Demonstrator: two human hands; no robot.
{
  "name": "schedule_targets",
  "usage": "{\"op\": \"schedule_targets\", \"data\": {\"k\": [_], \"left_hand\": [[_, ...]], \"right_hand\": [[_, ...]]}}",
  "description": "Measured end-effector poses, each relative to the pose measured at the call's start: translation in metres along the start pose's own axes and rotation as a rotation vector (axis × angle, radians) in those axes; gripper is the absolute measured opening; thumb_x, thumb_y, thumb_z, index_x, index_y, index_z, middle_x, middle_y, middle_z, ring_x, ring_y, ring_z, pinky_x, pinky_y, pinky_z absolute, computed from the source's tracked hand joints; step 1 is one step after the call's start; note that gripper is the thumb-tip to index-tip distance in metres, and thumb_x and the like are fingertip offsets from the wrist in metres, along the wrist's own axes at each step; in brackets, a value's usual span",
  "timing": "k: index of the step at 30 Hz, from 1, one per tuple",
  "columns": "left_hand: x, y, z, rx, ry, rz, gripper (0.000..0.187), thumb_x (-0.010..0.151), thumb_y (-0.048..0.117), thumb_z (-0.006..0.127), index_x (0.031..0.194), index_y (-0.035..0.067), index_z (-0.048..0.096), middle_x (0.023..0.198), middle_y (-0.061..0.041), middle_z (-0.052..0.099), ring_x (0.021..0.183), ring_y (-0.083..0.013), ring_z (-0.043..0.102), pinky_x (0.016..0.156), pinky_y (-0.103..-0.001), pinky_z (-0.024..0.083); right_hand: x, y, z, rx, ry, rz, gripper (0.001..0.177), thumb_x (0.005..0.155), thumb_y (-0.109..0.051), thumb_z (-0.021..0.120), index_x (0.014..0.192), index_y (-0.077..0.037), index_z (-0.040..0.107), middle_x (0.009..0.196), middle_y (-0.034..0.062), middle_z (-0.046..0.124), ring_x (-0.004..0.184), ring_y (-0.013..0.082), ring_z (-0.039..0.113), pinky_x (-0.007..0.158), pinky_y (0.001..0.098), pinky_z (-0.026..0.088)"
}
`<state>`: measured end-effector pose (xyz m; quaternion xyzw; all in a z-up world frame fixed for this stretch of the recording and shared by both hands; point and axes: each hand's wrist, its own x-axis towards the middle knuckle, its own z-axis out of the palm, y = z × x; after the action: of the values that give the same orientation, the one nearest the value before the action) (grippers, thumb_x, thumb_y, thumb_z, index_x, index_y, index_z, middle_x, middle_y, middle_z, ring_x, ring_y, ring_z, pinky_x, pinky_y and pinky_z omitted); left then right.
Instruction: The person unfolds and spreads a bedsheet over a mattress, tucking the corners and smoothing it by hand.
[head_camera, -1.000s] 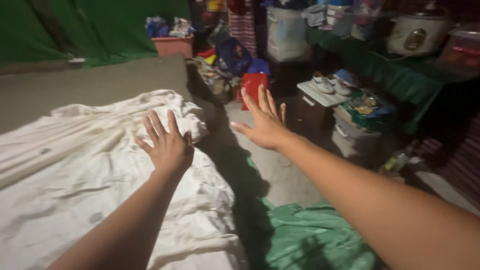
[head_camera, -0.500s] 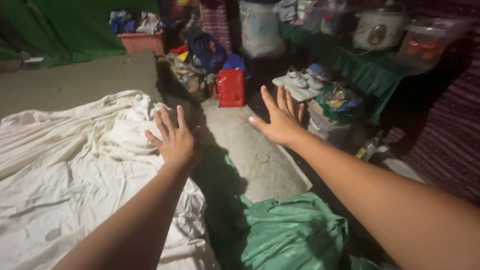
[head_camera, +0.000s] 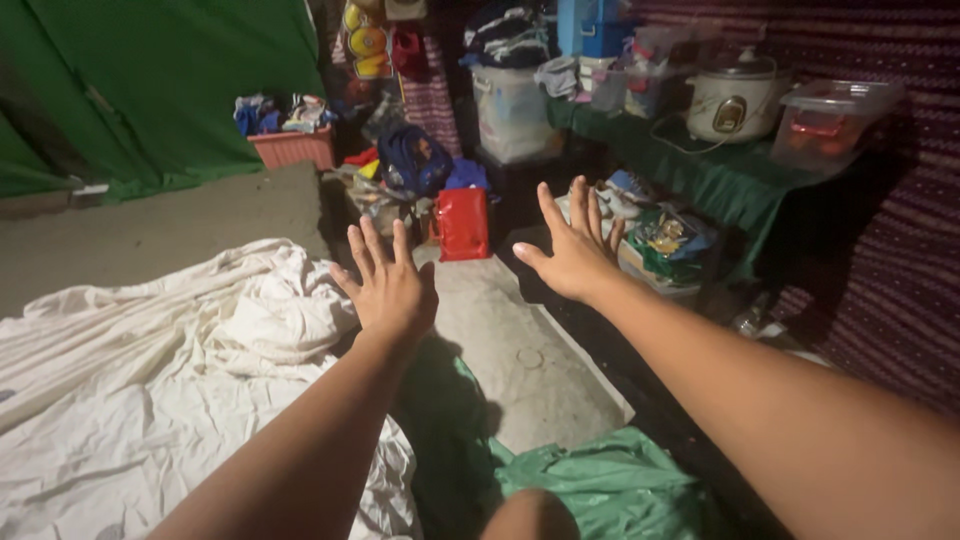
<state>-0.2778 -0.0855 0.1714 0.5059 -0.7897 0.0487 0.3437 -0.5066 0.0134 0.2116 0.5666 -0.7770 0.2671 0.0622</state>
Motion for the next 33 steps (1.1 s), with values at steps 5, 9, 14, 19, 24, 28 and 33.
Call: {"op": "schedule_targets", "data": {"k": [5,9,14,19,24,28,33], "left_hand": [[0.026,0.004,0.003,-0.015,0.064,0.061,0.073,0.096,0.043,0.055,0.158,0.015,0.032,0.169,-0.02,0.01,0.156,-0.0378,0.002,0.114,-0.075,0.004],[0.057,0.004,0.012,-0.017,0.113,0.082,0.07,0.098,0.046,0.05,0.158,0.015,0.033,0.168,-0.02,0.011,0.156,-0.0381,0.003,0.114,-0.075,0.003],[0.09,-0.008,0.033,-0.044,0.133,0.103,0.071,0.098,0.047,0.051,0.158,0.013,0.033,0.168,-0.022,0.011,0.156,-0.0392,0.003,0.115,-0.075,0.003],[0.126,-0.037,0.079,-0.018,0.146,0.106,0.074,0.095,0.043,0.055,0.16,0.013,0.033,0.17,-0.022,0.01,0.157,-0.0386,0.002,0.114,-0.074,0.003],[0.182,-0.098,0.146,-0.002,0.171,0.061,0.081,0.092,0.05,0.058,0.158,0.013,0.031,0.168,-0.021,0.011,0.155,-0.0381,0.003,0.113,-0.076,0.005],[0.226,-0.163,0.18,0.439,0.306,-0.002,0.076,0.094,0.04,0.061,0.162,0.023,0.033,0.172,-0.017,0.015,0.158,-0.0349,0.007,0.113,-0.072,0.01],[0.249,-0.219,0.163,0.14,0.131,-0.161,0.08,0.09,0.042,0.063,0.157,0.015,0.031,0.167,-0.021,0.012,0.155,-0.0374,0.004,0.114,-0.074,0.007]], "right_hand": [[0.011,0.004,-0.003,-0.016,0.036,0.005,0.1,0.087,-0.06,0.066,0.164,-0.031,0.009,0.17,0.0184,-0.012,0.157,0.0376,-0.012,0.116,0.0717,-0.004],[0.031,0.007,-0.005,-0.013,0.055,-0.004,0.1,0.088,-0.063,0.064,0.164,-0.031,0.007,0.17,0.0187,-0.012,0.157,0.0378,-0.011,0.117,0.0715,-0.006],[0.06,0.006,0.008,0.029,0.048,-0.004,0.099,0.088,-0.065,0.061,0.164,-0.031,0.007,0.171,0.0181,-0.01,0.158,0.0377,-0.009,0.117,0.0698,-0.002],[0.107,0.004,0.042,0.042,-0.021,0.007,0.102,0.087,-0.064,0.062,0.164,-0.031,0.005,0.171,0.0184,-0.01,0.158,0.0366,-0.009,0.117,0.0691,-0.002],[0.189,-0.016,0.11,0.03,-0.016,-0.071,0.102,0.087,-0.065,0.063,0.164,-0.031,0.006,0.171,0.0195,-0.01,0.158,0.036,-0.009,0.118,0.0683,-0.004],[0.264,-0.053,0.168,0.059,-0.066,-0.117,0.105,0.085,-0.066,0.064,0.164,-0.03,0.003,0.17,0.0179,-0.01,0.159,0.0334,-0.009,0.117,0.0694,-0.005],[0.331,-0.1,0.23,0.115,-0.105,-0.218,0.105,0.083,-0.067,0.065,0.164,-0.034,0.005,0.171,0.0167,-0.01,0.158,0.0329,-0.008,0.119,0.0675,-0.002]]}}
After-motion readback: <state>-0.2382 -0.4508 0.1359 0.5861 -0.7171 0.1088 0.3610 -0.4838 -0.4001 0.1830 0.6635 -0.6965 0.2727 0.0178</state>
